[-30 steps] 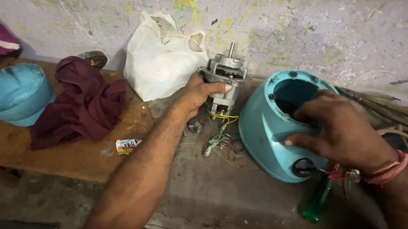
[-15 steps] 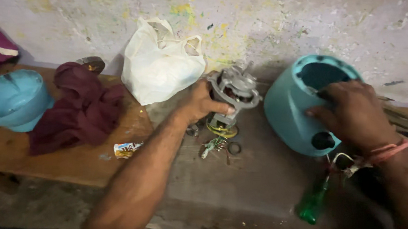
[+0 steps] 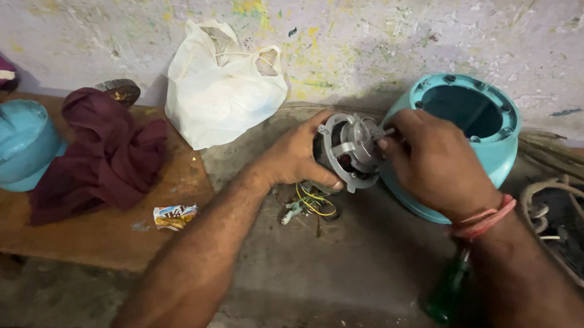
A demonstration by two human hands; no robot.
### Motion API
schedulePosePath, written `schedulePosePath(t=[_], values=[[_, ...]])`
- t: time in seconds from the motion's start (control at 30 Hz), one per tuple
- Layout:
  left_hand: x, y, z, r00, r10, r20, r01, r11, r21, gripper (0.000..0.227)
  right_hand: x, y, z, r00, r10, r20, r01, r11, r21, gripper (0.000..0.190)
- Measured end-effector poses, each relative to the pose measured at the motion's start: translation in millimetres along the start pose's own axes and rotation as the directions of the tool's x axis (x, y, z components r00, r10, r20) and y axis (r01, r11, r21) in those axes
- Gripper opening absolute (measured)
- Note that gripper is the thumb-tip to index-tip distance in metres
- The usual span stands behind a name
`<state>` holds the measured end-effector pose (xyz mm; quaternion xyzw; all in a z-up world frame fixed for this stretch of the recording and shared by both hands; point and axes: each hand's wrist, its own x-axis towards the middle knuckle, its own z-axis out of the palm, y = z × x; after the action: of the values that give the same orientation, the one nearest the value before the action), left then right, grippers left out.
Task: The person assembles a small electric appliance by inserting a motor into a light blue plastic base and securing it. They then wipe the inside of the base with a maroon cloth. The task involves handling the motor, base, and cleaning cloth.
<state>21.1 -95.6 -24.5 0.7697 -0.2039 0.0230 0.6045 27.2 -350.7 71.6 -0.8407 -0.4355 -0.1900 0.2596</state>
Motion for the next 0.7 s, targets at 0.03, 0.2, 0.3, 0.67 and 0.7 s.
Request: schedulePosePath(t=[0.03,0.2,0.3,0.67,0.7], values=[[-0.4,3.7,0.7,1.000,0.012,0.008,-0.012,1.000,0.020,0.111,0.3,0.4,1.2,1.000,-0.007,-0.018,0.007,1.000,0.012,0.016],[-0.5,19.3,6.8,1.000,0.001,0.029,-0.005,0.994,0.111,0.105,-5.5,12.5,11.2,0.992,-0.107,-0.063,0.109,0.994,0.023,0.010],[3.6,22.6,9.3,0.999,-0.047,0.014,0.041,0.948,0.317,0.104,-17.2,21.3,13.0,1.000,-0.006,-0.001,0.006,1.000,-0.012,0.011],[3.6,31.9,22.2,0.997,0.018,0.074,-0.044,0.928,0.371,0.102,-29.7,34.7,6.4,0.981,0.141,0.131,-0.158,0.979,0.129,0.013],[4.0,31.9,22.7,0.995,0.046,0.086,-0.075,0.924,0.375,0.102,-31.0,34.9,6.3,0.979,0.149,0.143,-0.167,0.978,0.125,0.014]])
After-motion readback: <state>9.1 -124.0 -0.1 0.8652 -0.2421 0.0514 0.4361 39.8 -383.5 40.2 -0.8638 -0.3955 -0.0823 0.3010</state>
